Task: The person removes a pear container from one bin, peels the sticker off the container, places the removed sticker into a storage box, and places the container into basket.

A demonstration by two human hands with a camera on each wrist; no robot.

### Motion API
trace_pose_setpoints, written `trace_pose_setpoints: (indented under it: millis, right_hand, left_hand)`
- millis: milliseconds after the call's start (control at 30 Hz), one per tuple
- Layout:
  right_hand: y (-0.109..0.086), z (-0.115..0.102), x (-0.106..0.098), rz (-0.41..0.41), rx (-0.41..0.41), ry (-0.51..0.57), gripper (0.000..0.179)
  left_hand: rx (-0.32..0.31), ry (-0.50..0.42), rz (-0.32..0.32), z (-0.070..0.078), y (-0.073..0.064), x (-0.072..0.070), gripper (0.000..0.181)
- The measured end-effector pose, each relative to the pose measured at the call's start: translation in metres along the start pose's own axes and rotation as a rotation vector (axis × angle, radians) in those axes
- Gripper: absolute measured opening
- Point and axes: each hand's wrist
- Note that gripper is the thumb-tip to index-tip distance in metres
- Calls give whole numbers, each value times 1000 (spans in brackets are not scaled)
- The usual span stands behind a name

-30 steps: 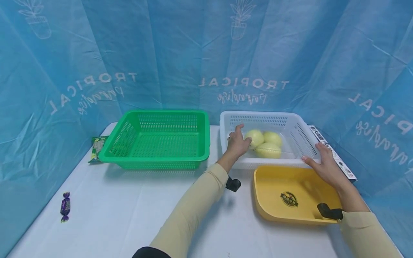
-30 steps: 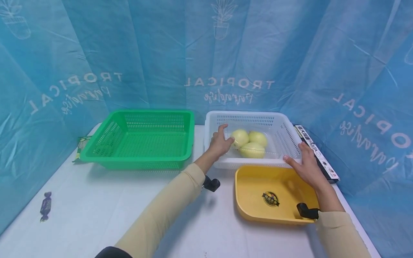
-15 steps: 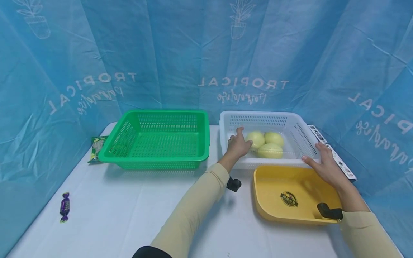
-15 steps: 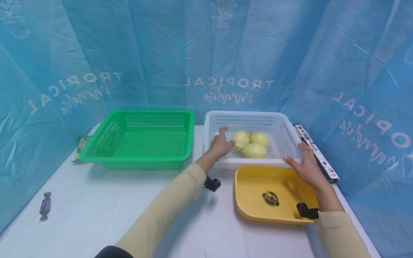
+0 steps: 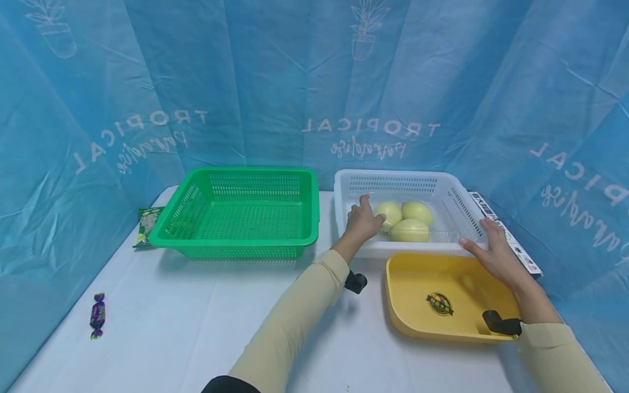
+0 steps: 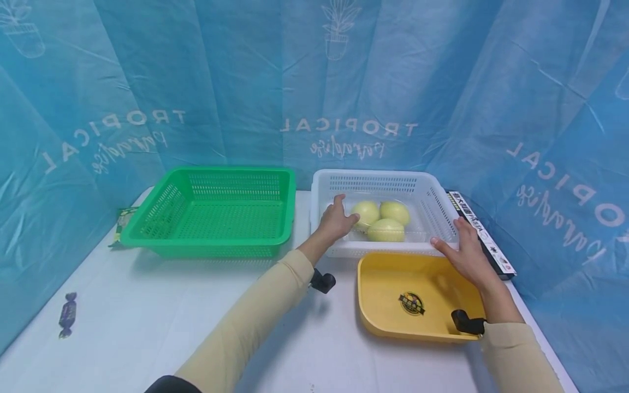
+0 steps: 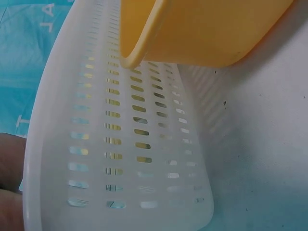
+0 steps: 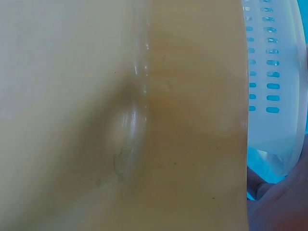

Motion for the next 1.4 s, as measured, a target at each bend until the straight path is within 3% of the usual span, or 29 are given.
trace_pose_setpoints:
  millis: [133,600,1400]
  right_hand:
    - [-1,0,2,-7,3,-1,88]
    - [0,-1,2,-14,5,10,89]
    - [-1,-2,-1,-12,12,7,89]
  left_hand:
    - [19,1,12,-3,-1,1,65]
    - [193,30,17,-7,-13,-9,64]
    - [294,-113,-1,-14,-34,-21,61]
Point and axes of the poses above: each hand's wrist, its own y-axis towards the middle knuckle, its own x-axis out of the palm, z = x × y, and after that the axes turned 10 degrees about -y, right-handed
